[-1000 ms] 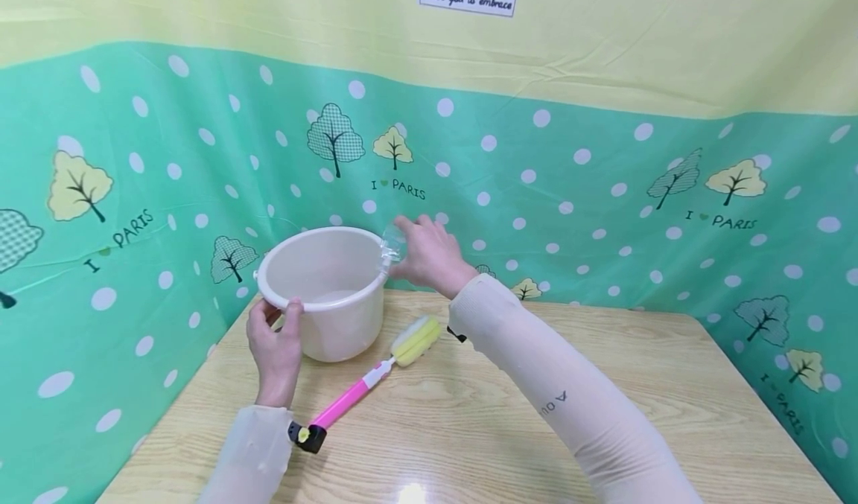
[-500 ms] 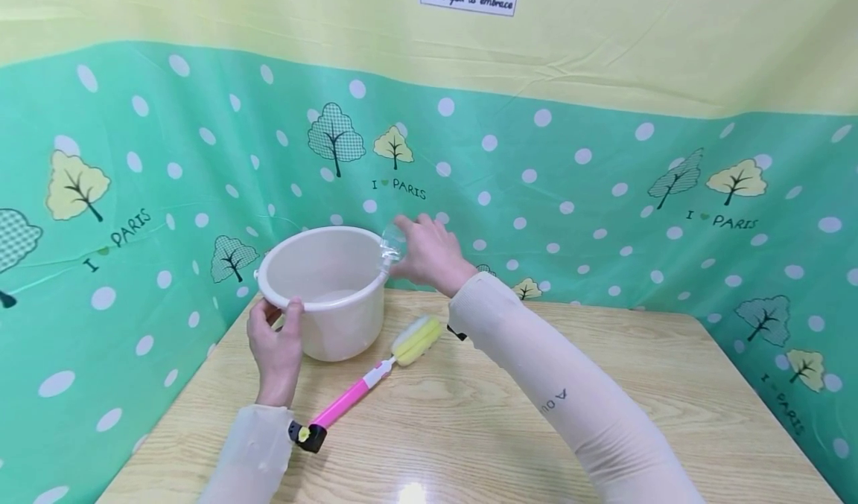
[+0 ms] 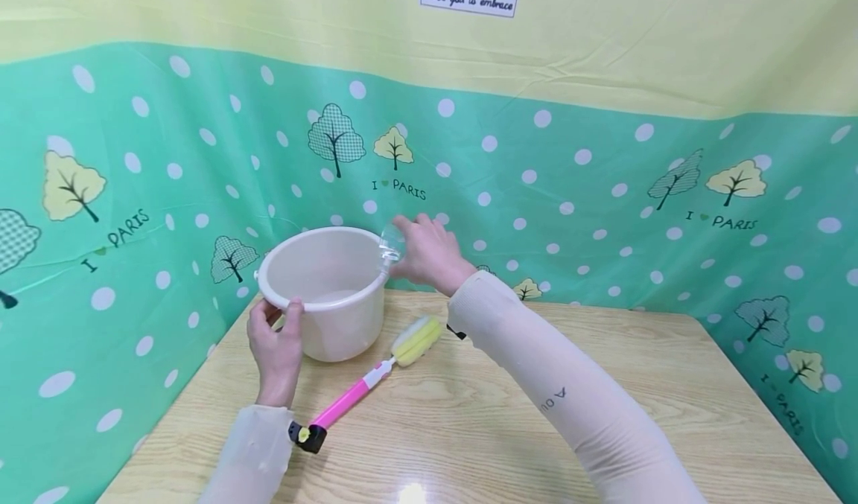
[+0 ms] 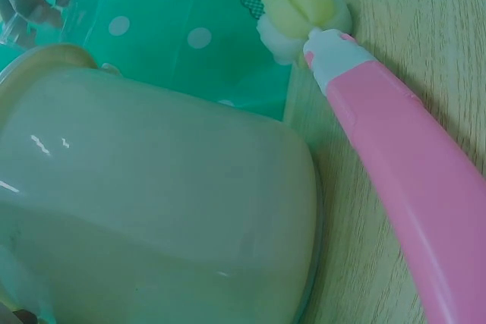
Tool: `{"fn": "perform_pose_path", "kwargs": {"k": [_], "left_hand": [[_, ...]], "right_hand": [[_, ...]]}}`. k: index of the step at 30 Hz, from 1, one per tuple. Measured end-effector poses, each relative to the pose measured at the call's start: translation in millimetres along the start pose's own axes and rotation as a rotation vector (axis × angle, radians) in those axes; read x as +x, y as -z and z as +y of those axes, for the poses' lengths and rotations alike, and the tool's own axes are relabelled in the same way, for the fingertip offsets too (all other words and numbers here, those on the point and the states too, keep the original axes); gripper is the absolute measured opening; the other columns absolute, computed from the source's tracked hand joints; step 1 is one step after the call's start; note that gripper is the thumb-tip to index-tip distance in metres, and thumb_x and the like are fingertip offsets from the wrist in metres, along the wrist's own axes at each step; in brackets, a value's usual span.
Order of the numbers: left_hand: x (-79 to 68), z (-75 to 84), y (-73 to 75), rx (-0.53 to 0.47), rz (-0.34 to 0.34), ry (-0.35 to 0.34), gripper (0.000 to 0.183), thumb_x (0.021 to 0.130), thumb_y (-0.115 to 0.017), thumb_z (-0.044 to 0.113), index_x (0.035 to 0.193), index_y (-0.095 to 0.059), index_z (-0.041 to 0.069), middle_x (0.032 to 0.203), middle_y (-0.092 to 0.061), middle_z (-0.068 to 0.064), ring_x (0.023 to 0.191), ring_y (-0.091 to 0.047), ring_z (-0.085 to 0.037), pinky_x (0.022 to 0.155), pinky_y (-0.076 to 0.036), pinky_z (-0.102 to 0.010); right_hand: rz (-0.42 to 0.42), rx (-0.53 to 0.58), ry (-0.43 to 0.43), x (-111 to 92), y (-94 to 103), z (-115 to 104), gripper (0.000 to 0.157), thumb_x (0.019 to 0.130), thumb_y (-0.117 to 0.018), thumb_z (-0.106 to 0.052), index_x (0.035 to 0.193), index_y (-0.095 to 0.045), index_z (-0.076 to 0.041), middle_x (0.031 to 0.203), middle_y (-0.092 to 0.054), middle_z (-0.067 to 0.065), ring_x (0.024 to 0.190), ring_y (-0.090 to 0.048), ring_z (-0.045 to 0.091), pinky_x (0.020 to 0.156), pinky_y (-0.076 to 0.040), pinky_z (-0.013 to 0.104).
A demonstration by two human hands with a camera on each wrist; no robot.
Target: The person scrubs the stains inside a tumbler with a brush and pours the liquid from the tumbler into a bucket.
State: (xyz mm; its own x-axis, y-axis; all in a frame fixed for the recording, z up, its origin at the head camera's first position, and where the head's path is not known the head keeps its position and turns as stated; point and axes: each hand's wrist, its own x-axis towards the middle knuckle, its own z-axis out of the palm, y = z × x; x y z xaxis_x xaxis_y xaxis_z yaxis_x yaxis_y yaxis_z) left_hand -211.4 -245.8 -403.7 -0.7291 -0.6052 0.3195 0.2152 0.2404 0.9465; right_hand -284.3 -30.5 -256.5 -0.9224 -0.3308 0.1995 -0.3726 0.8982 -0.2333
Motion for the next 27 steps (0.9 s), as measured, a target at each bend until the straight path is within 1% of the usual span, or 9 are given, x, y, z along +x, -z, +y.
{"fn": "perform_pose_path", "kwargs": {"k": [10, 21, 27], "left_hand": [[0.0, 1.0, 0.6, 0.006, -0.005, 0.005, 0.055, 0.092, -0.058, 0.035, 0.133, -0.045, 0.001, 0.124, -0.047, -0.009, 0.115, -0.045, -0.021, 0.093, -0.039, -0.042], [0.1, 1.9, 1.1, 0.003, -0.006, 0.013, 0.055, 0.092, -0.058, 0.036, 0.134, -0.045, 0.002, 0.124, -0.047, -0.009, 0.115, -0.045, -0.021, 0.094, -0.039, -0.043], [0.8, 0.5, 0.3, 0.0, -0.004, 0.005, 0.054, 0.092, -0.058, 0.034, 0.133, -0.046, 0.001, 0.123, -0.048, -0.009, 0.113, -0.045, -0.021, 0.093, -0.039, -0.042]], "right_hand": [[-0.003, -0.001, -0.002, 0.5, 1.2, -1.3, 0.092, 0.069, -0.082, -0.041, 0.147, -0.036, -0.025, 0.128, -0.047, 0.006, 0.103, -0.045, 0.023, 0.086, -0.045, 0.043], [0.001, -0.024, 0.006, 0.1, 2.9, -3.5, 0.091, 0.068, -0.082, -0.039, 0.146, -0.037, -0.026, 0.128, -0.047, 0.005, 0.105, -0.045, 0.022, 0.089, -0.043, 0.043], [0.001, -0.028, 0.003, 0.5, 3.2, -4.0, 0.09, 0.068, -0.082, -0.037, 0.146, -0.038, -0.027, 0.126, -0.047, 0.004, 0.104, -0.044, 0.021, 0.09, -0.041, 0.043]]}}
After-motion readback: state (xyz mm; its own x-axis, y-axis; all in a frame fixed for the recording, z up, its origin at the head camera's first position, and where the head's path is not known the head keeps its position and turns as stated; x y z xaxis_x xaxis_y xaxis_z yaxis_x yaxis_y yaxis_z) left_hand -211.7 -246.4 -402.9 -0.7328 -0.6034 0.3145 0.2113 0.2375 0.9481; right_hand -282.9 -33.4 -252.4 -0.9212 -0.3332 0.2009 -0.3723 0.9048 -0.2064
